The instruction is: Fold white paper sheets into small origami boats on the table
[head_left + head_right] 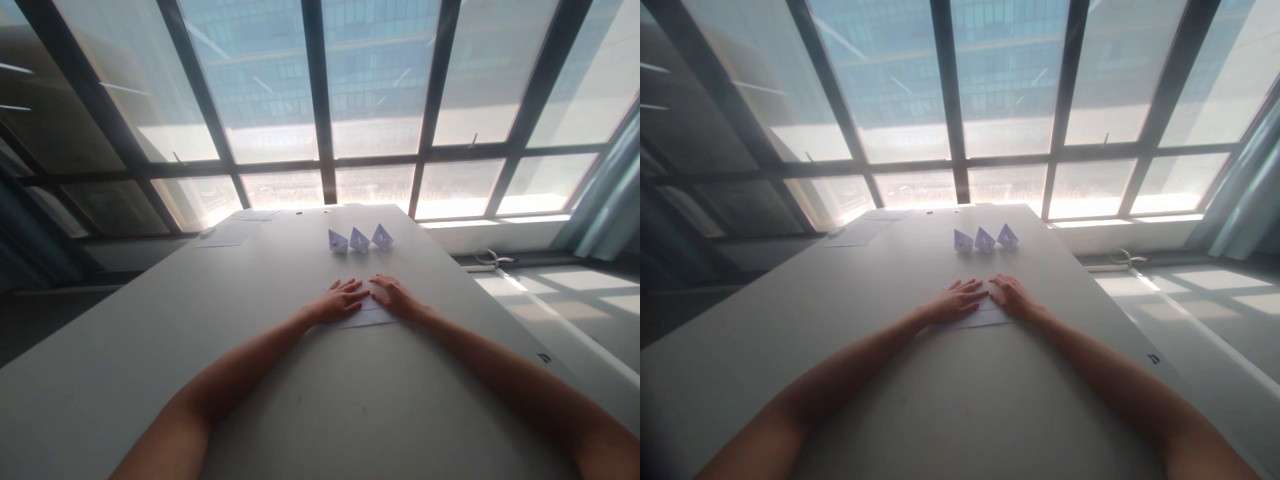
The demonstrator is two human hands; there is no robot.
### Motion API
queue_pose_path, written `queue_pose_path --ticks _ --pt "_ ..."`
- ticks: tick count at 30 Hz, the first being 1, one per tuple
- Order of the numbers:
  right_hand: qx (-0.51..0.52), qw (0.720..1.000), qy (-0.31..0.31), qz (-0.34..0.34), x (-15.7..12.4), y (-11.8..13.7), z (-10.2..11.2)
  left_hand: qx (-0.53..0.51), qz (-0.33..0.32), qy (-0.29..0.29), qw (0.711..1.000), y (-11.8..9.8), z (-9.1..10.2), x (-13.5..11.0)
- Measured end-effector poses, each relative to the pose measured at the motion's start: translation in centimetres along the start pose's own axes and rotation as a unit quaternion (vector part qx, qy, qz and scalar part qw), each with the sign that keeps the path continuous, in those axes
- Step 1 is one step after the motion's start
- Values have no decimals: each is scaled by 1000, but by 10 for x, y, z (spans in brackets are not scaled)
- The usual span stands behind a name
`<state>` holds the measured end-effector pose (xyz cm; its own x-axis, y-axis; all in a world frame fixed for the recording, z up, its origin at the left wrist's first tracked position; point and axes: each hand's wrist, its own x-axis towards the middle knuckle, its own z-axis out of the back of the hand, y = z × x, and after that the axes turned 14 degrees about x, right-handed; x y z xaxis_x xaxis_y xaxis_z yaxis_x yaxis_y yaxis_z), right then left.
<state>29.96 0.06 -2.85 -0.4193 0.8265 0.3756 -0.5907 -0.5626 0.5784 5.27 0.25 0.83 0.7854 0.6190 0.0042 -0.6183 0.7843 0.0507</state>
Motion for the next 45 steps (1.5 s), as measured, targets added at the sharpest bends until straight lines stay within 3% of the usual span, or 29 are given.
queue_pose_path --ticks 4,9,15,22,28,34,45 --pt "-33 997 -30 -67 2 3 -1 5 -1 4 1000 0 1 0" --pt "-45 996 -16 -75 2 4 0 10 -6 12 1000 0 0 0" --pt "-38 996 65 -42 -1 8 1 9 26 4 1000 2 -9 3" --pt "-28 996 78 -26 -1 11 5 15 77 -3 997 2 -15 5" --pt "-2 994 103 41 -1 11 4 10 53 -2 999 4 -11 4" --pt "10 992 112 56 -2 13 6 5 29 -8 1000 4 -9 3" --pt "29 995 78 63 -2 12 2 -7 26 -21 999 2 -7 2"
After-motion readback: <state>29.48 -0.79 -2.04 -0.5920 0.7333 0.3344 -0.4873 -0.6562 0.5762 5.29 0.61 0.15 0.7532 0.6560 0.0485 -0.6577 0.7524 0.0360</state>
